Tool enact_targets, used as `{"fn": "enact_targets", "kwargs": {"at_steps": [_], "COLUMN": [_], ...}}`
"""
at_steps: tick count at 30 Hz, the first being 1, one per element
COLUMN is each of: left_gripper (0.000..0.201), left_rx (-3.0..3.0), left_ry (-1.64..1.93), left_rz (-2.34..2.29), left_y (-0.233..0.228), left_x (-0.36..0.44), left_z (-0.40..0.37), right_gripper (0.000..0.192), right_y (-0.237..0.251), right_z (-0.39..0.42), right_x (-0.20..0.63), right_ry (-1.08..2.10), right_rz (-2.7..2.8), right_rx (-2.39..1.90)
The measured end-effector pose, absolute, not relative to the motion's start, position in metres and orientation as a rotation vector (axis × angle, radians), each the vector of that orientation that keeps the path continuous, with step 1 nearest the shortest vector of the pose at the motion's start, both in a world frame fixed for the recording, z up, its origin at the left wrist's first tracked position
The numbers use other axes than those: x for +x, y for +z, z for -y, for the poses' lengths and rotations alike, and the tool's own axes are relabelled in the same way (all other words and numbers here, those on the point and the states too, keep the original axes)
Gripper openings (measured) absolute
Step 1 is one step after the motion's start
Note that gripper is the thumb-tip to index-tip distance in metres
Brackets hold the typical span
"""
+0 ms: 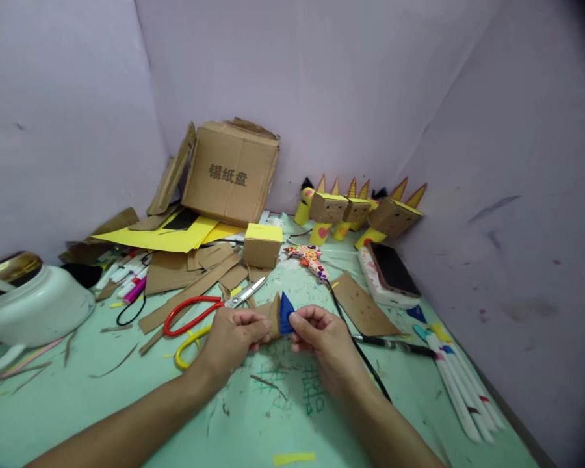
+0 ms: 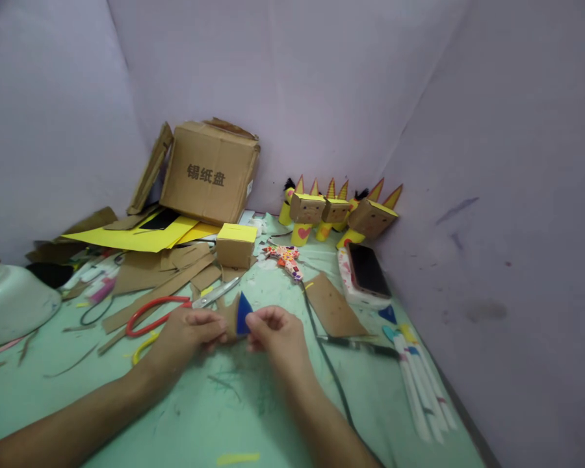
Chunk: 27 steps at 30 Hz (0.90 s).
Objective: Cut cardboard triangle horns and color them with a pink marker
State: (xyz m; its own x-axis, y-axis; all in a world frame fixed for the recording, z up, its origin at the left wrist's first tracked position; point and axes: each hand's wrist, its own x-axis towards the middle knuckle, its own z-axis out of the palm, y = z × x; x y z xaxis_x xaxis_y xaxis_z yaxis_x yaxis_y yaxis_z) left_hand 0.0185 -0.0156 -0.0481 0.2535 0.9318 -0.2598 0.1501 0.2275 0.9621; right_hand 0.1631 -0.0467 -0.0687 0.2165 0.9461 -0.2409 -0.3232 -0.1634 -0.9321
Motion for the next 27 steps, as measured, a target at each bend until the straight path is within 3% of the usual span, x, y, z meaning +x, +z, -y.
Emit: {"fn": "enact_targets", "kwargs": {"at_steps": [15,27], "left_gripper": [0.023,0.024], "left_rx": [1.237,1.25], "left_ry": [0.74,0.635], "left_rz": [-1.094,-0.973], "left_y": [-0.052,-0.052], "left_x": [0.018,0.019], "left_z": [0.019,0.02], "right_gripper": [0.039,0.03], "right_y": [-0.075,-0.082], "right_z": [0.052,0.055], "right_x": [0.144,0.144], "right_ry": [1.332,1.286], "right_rz": [0.612,0.705], "right_rx": [-1.219,-1.198]}}
